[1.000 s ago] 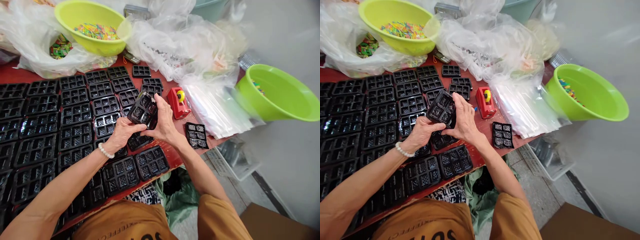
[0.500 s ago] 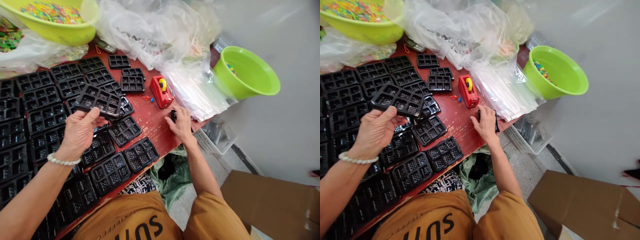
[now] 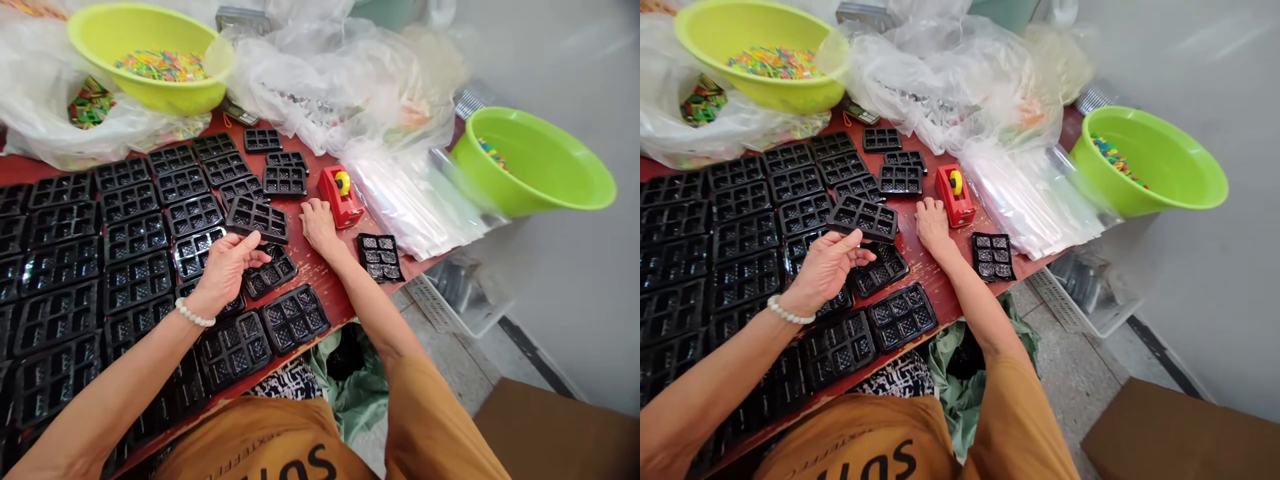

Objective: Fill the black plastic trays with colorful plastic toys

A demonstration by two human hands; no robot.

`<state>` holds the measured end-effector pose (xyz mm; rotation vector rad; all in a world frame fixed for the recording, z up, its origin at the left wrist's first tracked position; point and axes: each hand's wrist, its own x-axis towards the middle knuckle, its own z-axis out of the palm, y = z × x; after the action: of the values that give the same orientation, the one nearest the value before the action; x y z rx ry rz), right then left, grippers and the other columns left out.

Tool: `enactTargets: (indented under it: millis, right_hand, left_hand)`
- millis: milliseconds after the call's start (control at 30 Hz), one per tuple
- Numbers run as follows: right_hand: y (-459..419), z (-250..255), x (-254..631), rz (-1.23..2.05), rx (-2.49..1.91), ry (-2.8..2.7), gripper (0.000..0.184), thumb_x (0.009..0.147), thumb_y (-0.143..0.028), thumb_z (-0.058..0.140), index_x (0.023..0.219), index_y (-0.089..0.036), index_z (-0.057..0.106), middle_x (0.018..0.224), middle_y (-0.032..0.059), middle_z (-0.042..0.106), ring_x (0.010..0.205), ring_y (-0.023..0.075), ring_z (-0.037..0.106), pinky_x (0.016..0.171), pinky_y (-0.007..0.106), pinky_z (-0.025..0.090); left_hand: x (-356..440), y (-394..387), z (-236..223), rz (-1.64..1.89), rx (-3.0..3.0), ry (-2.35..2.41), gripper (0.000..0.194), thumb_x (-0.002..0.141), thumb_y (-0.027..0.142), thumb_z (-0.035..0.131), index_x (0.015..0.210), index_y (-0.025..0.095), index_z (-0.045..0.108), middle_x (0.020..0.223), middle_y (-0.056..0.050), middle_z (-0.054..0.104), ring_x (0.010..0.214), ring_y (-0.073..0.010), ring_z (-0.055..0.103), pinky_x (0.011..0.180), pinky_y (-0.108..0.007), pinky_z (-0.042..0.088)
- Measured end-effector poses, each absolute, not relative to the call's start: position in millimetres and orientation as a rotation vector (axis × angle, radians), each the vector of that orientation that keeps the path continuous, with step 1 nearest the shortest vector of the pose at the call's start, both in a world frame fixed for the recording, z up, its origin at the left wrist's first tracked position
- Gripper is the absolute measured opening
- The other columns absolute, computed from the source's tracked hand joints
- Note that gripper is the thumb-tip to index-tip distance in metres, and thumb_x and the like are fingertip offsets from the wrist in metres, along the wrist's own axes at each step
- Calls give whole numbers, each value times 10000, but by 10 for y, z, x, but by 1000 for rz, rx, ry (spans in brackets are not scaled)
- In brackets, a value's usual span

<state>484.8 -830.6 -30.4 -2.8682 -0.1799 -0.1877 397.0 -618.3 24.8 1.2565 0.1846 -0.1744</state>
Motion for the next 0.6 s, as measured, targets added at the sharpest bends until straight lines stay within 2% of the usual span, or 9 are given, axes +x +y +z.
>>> enactTargets:
  millis: [100,233,333,433,500,600]
  right_hand:
    - [-8316,-392,4853,-212,-2897,-110,382,1108,-272,365,1324,-110,635,1390,216,616,1230,348,567,992,446,501]
    - [-8309,-346,4780,-128,-2931,-72,398,1129,-347,338,1325,-139,615,1313,187,675,1130,305,668,835,355,500]
    - [-8322,-288,4654,-69,-2889,12,369,1109,-325,368,1339,-157,602,1282,181,717,1061,297,711,784,345,484]
    - [-8440,-296,4436,-135,-2651,162,261,1058,-361,485,1162,-178,639,1104,147,760,948,268,711,761,330,477]
    - [-8584,-302,4264,-178,-2323,227,242,1011,-446,565,984,-211,612,890,74,716,779,209,645,686,295,457]
    - [-8815,-237,4046,-13,-1653,257,412,905,-625,678,869,-248,517,642,-73,440,522,112,353,517,225,320]
  left_hand:
    - [4014,-6142,267,-177,1236,188,512,641,452,1020,849,162,654,878,-30,775,641,-163,747,626,-266,559]
    - [4088,-6340,271,-262,1138,225,532,636,423,1026,808,183,584,882,-18,768,635,-175,753,596,-265,547]
    - [4171,-6619,252,-348,1050,251,464,729,398,983,835,188,583,957,-25,775,629,-165,751,586,-260,536]
    - [4277,-6882,234,-410,981,279,333,863,356,893,877,180,611,1025,-52,780,613,-145,735,579,-255,519]
    - [4343,-7015,232,-453,942,312,257,930,309,828,891,176,611,1051,-62,777,604,-143,727,568,-257,508]
    - [4388,-7147,250,-521,876,380,140,1015,244,699,927,172,618,1080,-67,758,610,-151,723,567,-273,511]
